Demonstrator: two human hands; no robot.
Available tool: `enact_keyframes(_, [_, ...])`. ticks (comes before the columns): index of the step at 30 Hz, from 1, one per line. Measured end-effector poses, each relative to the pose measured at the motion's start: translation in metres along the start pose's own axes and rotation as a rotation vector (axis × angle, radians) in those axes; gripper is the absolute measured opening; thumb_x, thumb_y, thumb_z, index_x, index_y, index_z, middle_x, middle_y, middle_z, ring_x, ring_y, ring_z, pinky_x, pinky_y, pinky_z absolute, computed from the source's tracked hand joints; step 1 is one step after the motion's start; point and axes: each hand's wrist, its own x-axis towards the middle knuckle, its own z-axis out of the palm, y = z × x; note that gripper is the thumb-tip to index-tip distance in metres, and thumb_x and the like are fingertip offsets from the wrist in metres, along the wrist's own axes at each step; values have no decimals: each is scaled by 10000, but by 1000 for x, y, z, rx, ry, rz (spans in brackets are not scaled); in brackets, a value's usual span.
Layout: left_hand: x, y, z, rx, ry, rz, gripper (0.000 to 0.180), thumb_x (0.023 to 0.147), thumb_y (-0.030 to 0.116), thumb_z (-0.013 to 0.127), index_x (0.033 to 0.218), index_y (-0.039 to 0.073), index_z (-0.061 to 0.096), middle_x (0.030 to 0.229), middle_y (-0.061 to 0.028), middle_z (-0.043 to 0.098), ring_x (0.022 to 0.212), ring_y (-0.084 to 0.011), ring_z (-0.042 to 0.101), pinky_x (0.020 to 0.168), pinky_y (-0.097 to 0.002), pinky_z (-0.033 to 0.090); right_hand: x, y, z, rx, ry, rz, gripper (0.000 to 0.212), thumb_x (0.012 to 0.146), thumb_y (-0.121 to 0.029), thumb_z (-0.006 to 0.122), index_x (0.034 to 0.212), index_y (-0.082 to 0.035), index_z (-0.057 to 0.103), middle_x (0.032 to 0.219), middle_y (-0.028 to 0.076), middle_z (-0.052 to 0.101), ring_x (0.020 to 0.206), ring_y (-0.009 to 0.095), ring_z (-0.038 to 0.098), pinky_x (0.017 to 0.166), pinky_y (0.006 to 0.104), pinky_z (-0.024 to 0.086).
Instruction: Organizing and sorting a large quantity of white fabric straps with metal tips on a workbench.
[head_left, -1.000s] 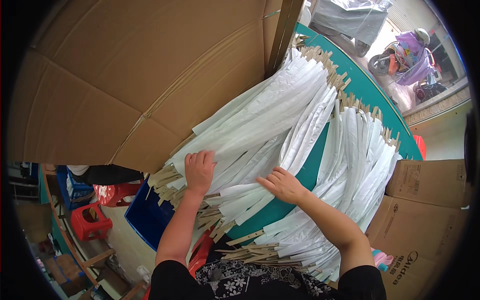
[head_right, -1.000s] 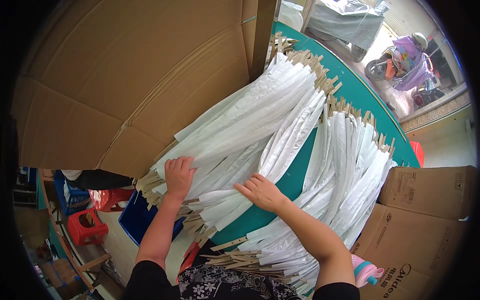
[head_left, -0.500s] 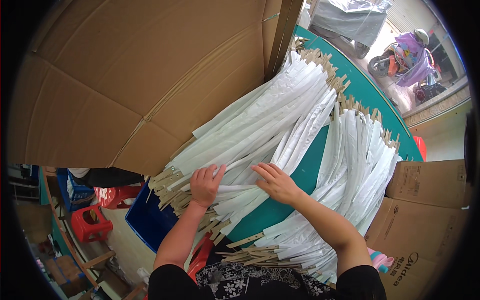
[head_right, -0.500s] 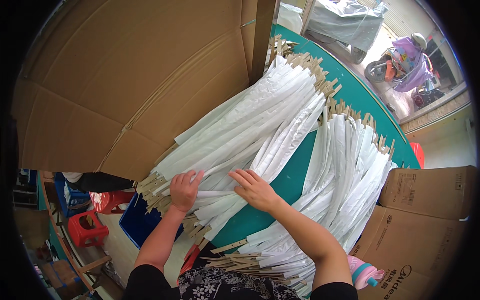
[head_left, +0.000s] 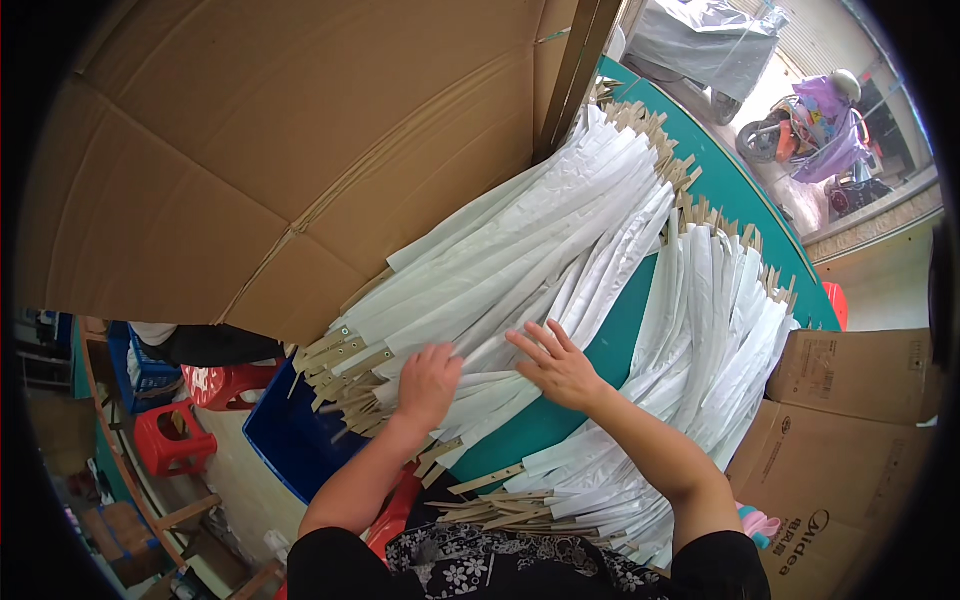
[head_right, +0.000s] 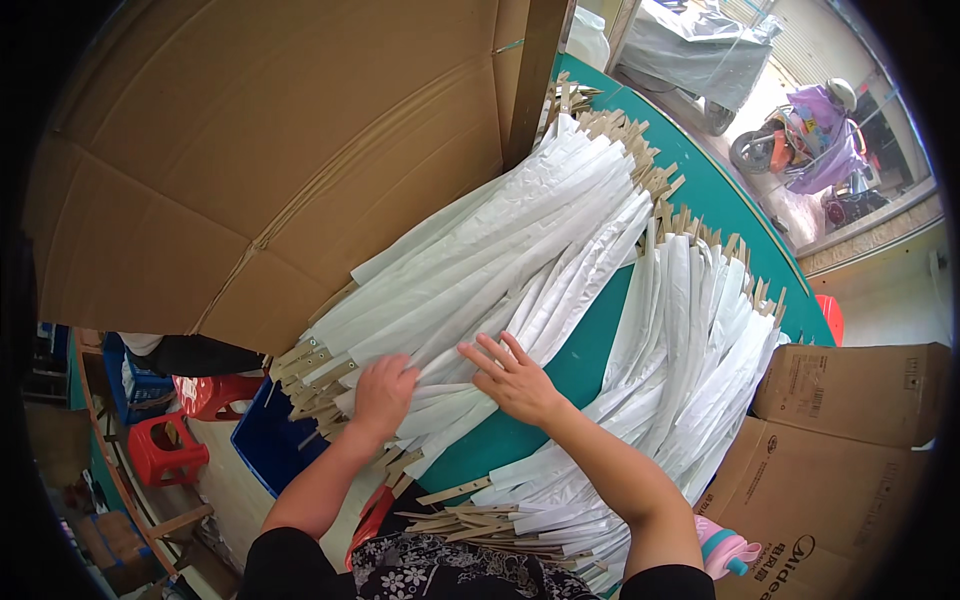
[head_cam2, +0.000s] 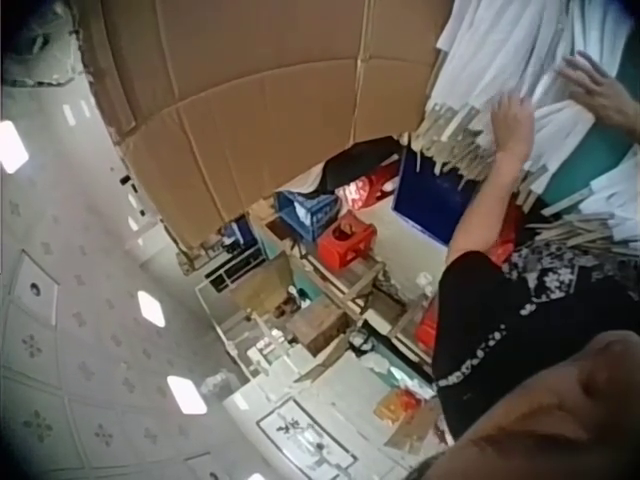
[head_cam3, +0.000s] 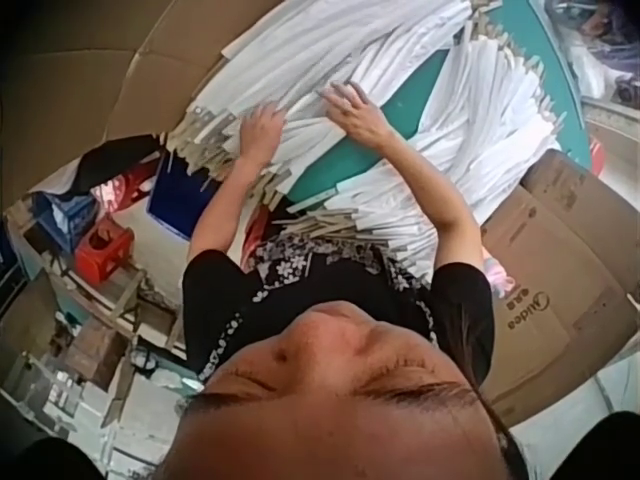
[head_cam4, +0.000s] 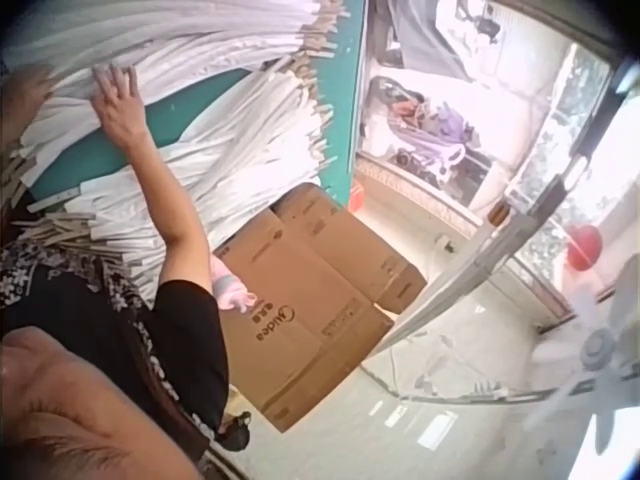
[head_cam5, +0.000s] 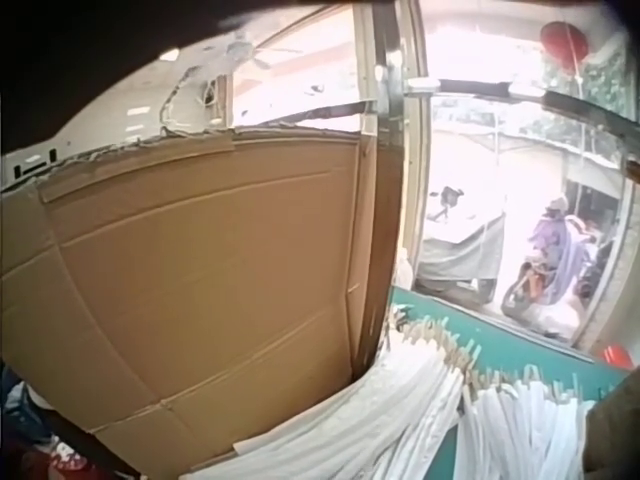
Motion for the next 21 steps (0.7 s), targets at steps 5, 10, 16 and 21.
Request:
enact_keyframes(5, [-21,43,-15,-78,-128,149,206,775,187,676,958,94,662,976,-103,655,865,-287,630,761,-406,497,7,5,-14,-30,44,-75,103,814,-119,577,900,-148,625,1448,13,410,1401,235,284,1179,460,186])
enact_keyframes(10, [12,17,-18,-339,185,-176,366,782,241,728,1084,55,634,1027,-100,662,961,-309,627,842,-409,483,-7,18,-17,133,-261,-218,112,873,-98,473,955,-109,548,982,61,541,1068,235,562,1161,425,252])
enact_keyframes(16, [21,-29,7,-59,278,-301,335,763,190,731,1048,53,622,940,-72,641,959,-289,581,880,-440,412,-16,17,-21,98,-197,-256,314,849,-58,515,1158,-107,520,951,66,579,956,248,593,1093,435,352])
enact_keyframes(21, [9,-1,-12,-172,-55,-17,256,771,175,712,1008,88,668,883,-77,625,801,-283,607,709,-413,458,-9,7,-22,158,-159,-77,569,856,-45,473,1407,-150,377,860,69,540,904,245,583,1068,428,368])
